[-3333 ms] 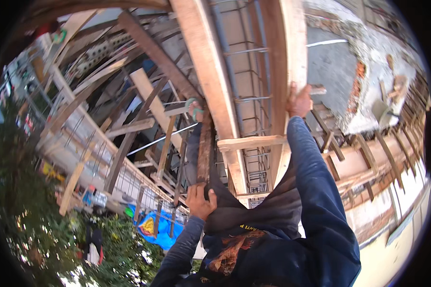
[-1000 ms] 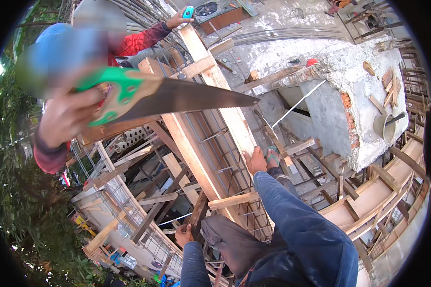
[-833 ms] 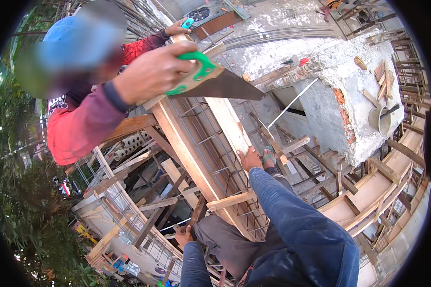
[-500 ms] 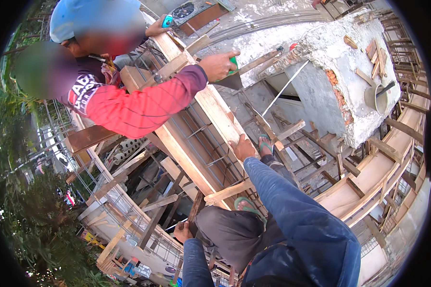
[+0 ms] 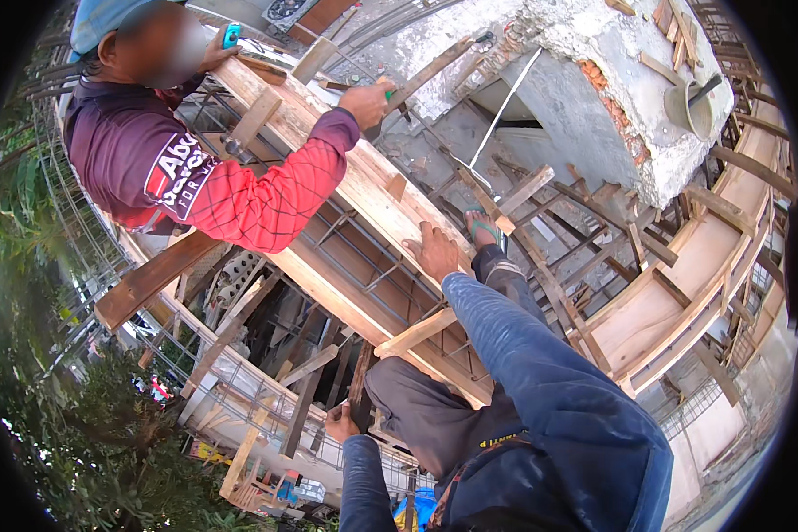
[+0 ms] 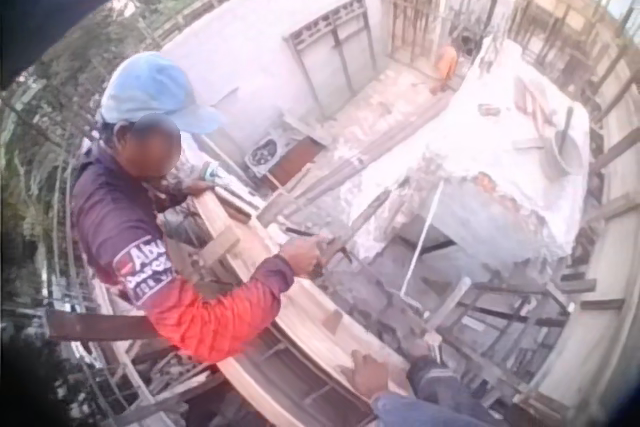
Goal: The person builds a wooden concrete form by bracing beams together and cutting a piece of wood with a hand saw.
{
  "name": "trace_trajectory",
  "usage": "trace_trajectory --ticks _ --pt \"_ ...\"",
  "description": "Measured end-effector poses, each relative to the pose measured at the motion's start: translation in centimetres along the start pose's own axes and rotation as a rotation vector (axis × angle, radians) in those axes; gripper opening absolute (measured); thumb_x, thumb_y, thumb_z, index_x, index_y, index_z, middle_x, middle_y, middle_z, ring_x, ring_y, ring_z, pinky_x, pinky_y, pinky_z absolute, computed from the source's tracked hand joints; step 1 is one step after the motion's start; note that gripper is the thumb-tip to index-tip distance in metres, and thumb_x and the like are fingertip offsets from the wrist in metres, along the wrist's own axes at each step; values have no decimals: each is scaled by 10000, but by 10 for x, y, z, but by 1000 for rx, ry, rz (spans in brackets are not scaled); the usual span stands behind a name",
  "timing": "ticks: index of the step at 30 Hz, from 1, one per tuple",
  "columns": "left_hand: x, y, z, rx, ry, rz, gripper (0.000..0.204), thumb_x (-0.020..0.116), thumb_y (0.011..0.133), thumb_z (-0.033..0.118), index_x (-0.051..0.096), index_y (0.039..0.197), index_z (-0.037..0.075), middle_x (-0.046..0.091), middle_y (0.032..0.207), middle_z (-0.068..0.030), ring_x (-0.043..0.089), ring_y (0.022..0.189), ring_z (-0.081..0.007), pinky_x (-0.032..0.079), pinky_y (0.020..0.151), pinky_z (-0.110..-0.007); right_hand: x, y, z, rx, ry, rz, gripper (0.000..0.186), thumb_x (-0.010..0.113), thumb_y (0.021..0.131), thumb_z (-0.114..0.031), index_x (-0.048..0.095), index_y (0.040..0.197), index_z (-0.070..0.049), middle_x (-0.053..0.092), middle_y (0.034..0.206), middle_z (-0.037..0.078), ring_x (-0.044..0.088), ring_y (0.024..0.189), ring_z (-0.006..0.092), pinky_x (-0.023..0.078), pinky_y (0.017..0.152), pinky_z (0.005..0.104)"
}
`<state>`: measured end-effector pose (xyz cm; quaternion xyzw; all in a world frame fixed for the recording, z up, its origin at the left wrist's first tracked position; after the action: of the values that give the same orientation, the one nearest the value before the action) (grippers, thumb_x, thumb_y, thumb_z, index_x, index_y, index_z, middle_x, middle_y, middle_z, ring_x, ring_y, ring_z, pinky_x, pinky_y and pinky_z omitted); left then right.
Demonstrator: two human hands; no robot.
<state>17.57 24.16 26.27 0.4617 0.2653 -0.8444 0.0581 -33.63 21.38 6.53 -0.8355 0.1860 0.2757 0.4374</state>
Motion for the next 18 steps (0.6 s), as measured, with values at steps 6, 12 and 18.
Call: trace_trajectory --ticks 6,12,18 --pt "1 0 -1 -17 -82 -21 206 804 795 112 698 852 -55 694 800 -107 609 729 -174 492 716 -323 4 -6 11 -45 11 183 626 604 880 -659 577 1076 -65 678 892 186 692 828 346 534 712 483" --pt "2 -5 8 11 5 -21 222 801 815 143 700 858 -50 696 818 -108 608 741 -182 492 725 -331 12 -5 23 84 9 110 665 561 878 -701 579 1010 -49 683 886 195 701 813 341 549 723 470" --pt "4 -9 10 -3 90 -66 178 753 860 106 698 881 -61 691 823 -104 601 747 -181 493 736 -345 21 -9 25 77 19 204 650 544 895 -690 583 999 -50 686 863 195 705 794 348 551 696 470"
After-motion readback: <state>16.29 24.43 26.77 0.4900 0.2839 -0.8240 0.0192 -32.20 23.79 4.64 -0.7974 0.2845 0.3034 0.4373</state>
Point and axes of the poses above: each hand's wrist, its own y-axis towards the middle knuckle, its own x-axis out of the palm, z = x × y, the point moved 7 cm from there along y, towards the middle knuckle
